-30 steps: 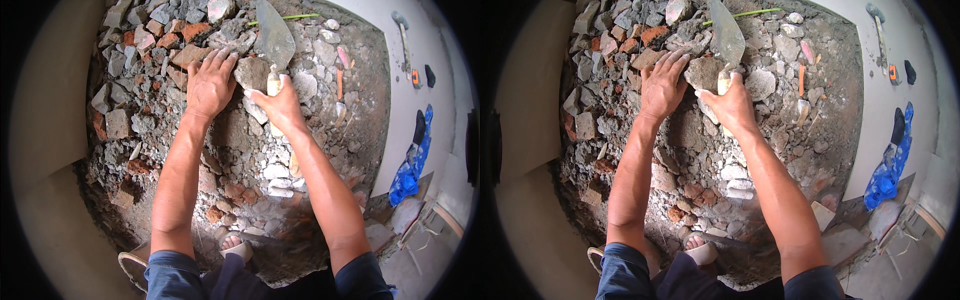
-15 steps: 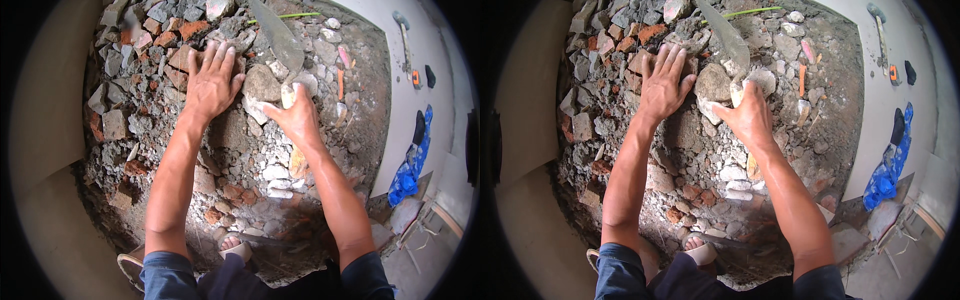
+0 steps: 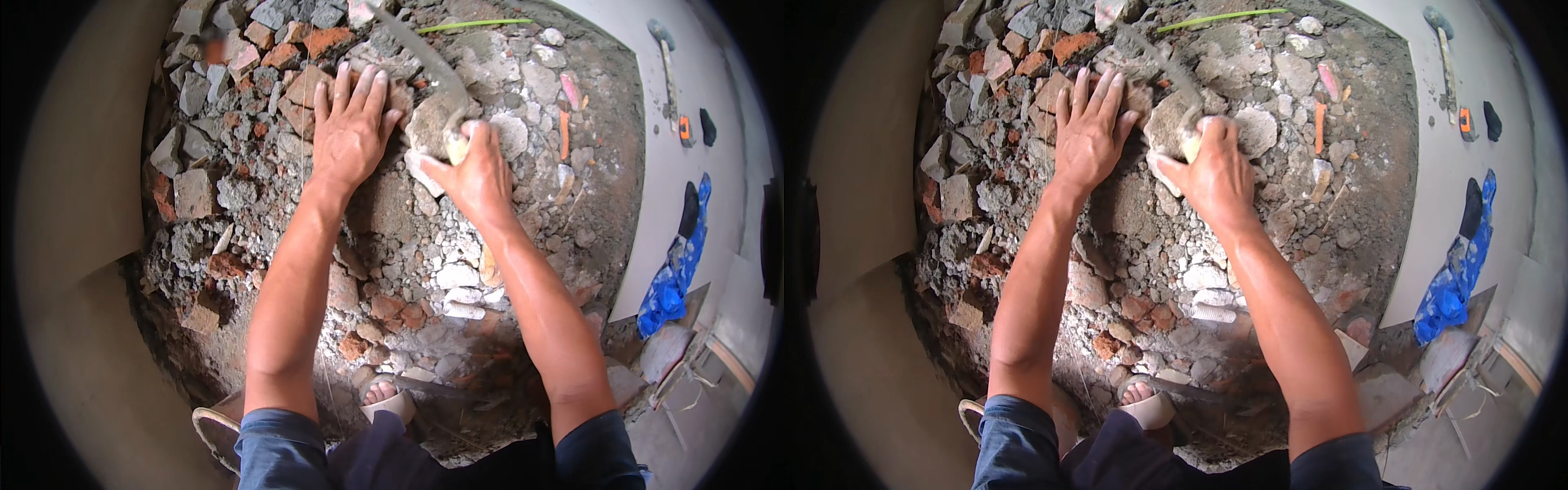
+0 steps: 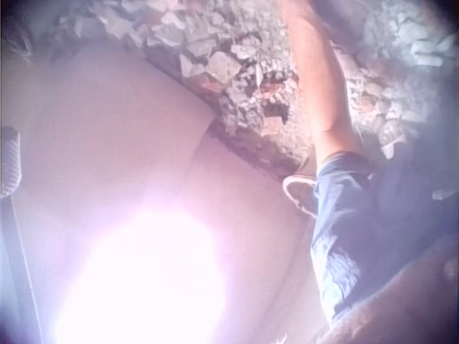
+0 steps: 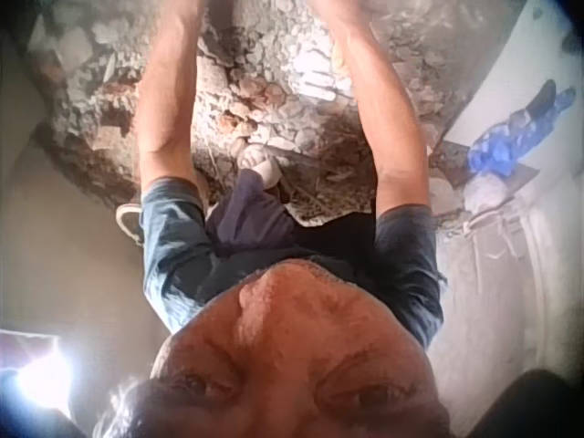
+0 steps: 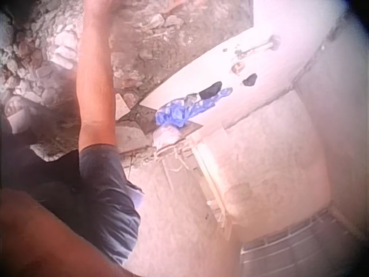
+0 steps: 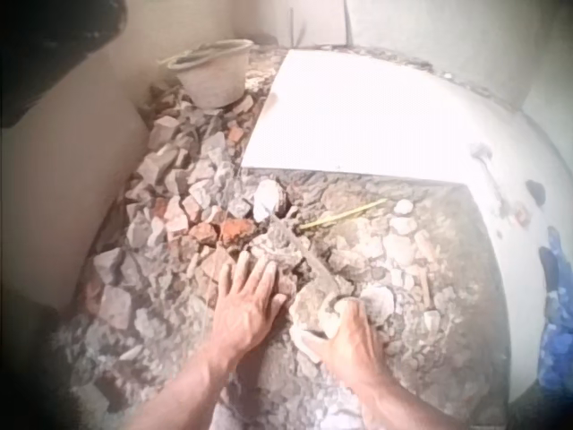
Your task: The person uses a rubber mallet to tap a white floor tile into place, then stands and clears debris from the floor. They pour cement from a bucket and spread it with a trowel to prepare the subfloor for tiling.
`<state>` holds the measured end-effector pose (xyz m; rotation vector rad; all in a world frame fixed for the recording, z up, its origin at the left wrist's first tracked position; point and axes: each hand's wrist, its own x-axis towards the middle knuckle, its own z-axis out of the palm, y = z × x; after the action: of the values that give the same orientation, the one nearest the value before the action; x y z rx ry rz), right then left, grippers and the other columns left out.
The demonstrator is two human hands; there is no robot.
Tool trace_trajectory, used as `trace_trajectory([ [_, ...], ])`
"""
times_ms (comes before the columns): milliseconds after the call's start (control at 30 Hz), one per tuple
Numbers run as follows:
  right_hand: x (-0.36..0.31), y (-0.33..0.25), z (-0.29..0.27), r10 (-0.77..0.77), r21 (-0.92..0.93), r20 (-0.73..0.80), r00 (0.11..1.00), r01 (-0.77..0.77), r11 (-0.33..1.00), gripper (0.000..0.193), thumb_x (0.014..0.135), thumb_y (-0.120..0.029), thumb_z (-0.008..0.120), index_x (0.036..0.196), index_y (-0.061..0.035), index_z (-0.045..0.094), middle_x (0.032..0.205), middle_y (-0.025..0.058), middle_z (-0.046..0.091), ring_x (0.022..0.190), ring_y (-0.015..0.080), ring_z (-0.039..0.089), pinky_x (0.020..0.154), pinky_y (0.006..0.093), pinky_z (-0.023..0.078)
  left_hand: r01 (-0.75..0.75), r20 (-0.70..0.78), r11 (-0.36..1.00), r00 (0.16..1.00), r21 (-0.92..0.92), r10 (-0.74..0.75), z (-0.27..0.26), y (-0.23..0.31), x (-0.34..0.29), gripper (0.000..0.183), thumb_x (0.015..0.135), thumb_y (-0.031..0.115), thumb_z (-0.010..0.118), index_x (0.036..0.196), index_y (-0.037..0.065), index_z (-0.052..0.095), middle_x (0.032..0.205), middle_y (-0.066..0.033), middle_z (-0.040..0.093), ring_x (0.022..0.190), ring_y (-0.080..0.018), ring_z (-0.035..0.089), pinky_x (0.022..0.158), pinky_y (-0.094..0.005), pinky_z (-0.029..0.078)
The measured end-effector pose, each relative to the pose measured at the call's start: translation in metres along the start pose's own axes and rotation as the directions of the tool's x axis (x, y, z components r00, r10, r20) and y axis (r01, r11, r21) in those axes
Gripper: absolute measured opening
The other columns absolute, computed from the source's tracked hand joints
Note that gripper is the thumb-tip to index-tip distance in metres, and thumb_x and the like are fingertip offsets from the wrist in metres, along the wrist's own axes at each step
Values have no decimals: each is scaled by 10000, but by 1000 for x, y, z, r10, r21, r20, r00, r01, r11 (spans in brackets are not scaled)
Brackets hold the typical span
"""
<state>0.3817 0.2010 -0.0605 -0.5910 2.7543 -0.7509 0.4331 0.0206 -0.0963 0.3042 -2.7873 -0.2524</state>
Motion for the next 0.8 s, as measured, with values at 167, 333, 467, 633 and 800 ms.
trace_trajectory([
  [167, 10, 4, -15, -22, -80, 50, 999, 26, 996, 695, 681, -380, 841, 1116, 27, 482, 1066, 202, 566, 905, 336, 635, 767, 436, 543, 18, 6, 995, 1000, -102, -17, 4, -6, -1, 548, 907, 437, 566, 1330, 93, 515, 1364, -87, 513, 1351, -302, 351, 1127, -511, 200],
  [333, 21, 19, -36, -89, -133, 158, 983, 110, 985, 623, 766, -389, 782, 1127, 30, 495, 1021, 170, 599, 861, 249, 640, 736, 372, 569, 3, -34, 999, 999, -42, -4, 8, -2, -3, 567, 873, 445, 622, 1317, 106, 521, 1343, -72, 524, 1348, -277, 357, 1122, -489, 200],
  [467, 13, 21, -17, -81, -55, 141, 987, 90, 994, 568, 789, -328, 771, 1141, 26, 501, 1008, 161, 617, 869, 262, 653, 753, 396, 561, 27, -36, 989, 999, -142, -32, 10, -4, -5, 604, 864, 456, 631, 1314, 69, 519, 1377, -72, 507, 1364, -277, 339, 1125, -490, 190],
  [633, 8, 17, -7, -187, -6, -40, 982, 187, 982, 448, 810, -305, 753, 1065, 5, 554, 996, 154, 600, 808, 237, 644, 687, 382, 554, 93, 124, 994, 989, -56, -86, 0, 2, 2, 625, 878, 499, 585, 1340, 85, 507, 1451, -99, 431, 1417, -285, 255, 1154, -510, 140],
  [800, -24, 28, -53, 202, 372, 81, 976, -217, 902, 387, 834, -212, 732, 1124, 2, 591, 867, 68, 598, 707, 133, 568, 631, 271, 492, 212, -56, 929, 969, -302, -239, -54, -23, -12, 567, 958, 377, 516, 1417, 71, 386, 1491, -172, 338, 1397, -299, 296, 1158, -481, 217],
])
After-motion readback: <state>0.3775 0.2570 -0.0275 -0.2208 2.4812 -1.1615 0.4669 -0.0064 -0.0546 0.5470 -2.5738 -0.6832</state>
